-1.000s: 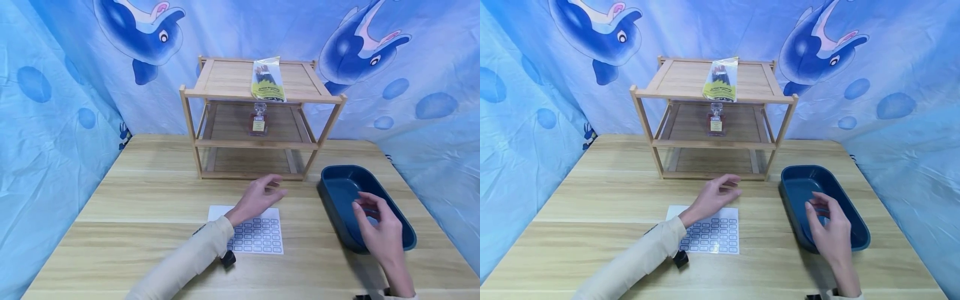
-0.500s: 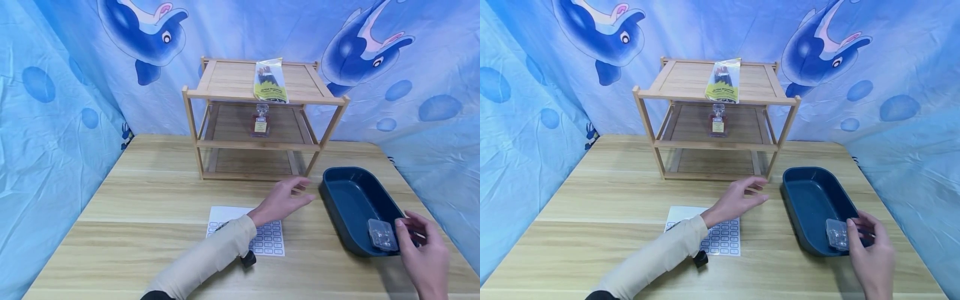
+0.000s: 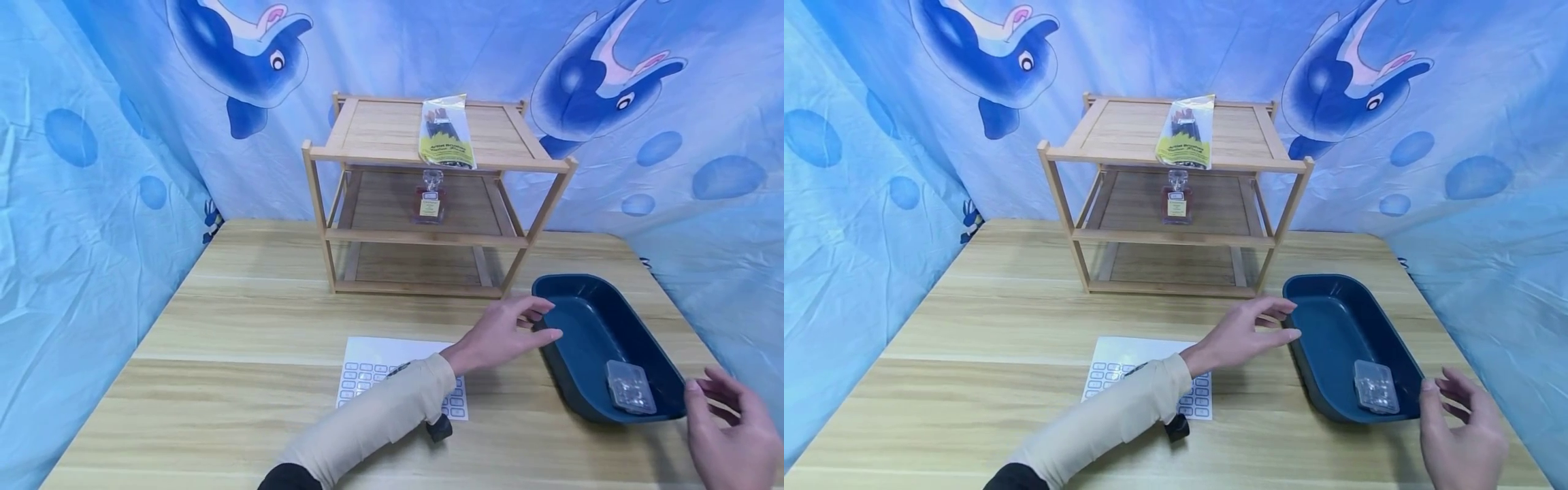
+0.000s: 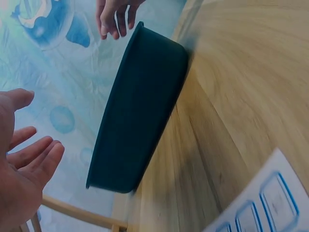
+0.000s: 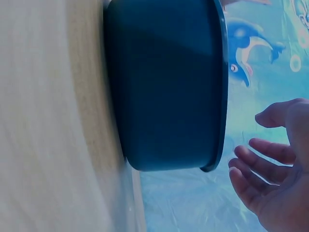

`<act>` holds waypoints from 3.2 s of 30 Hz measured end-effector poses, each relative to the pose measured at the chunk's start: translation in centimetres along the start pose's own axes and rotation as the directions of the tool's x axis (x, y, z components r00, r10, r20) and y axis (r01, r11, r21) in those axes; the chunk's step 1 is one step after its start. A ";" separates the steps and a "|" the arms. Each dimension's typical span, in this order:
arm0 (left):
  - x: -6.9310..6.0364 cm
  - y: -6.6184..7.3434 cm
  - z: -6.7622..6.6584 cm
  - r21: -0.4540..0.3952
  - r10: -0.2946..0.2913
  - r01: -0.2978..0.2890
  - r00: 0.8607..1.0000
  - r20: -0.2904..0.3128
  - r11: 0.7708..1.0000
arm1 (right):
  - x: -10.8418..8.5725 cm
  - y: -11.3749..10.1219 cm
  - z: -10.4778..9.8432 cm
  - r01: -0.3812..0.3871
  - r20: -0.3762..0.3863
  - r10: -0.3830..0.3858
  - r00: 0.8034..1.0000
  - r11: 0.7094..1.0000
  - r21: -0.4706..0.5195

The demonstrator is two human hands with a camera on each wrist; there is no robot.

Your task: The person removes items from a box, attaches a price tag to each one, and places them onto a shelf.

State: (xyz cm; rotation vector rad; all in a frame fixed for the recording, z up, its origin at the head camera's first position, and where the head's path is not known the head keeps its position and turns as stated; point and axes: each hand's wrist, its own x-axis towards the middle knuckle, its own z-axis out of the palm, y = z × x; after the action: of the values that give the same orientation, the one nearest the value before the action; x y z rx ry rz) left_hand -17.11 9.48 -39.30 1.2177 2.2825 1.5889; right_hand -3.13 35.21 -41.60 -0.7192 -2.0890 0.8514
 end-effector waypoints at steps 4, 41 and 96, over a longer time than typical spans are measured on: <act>0.8 0.2 0.9 0.011 0.018 -0.018 1.000 0.008 1.000 | 0.1 0.4 -0.3 -0.054 -0.005 0.054 0.999 0.998 -0.034; 4.8 1.7 6.1 0.305 -0.110 0.044 0.973 0.201 0.951 | 0.9 1.9 -0.4 -0.170 0.206 0.223 0.953 0.955 -0.243; 7.6 2.2 11.6 0.727 -0.251 -0.090 0.904 0.346 0.680 | 1.3 2.3 0.2 -0.168 0.266 0.226 0.937 0.960 -0.223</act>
State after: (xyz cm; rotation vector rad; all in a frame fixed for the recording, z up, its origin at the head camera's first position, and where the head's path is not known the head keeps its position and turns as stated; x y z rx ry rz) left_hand -15.24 23.44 -40.05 1.3698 2.6541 0.2382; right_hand -3.57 37.51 -42.86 -0.9739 -2.4178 0.9124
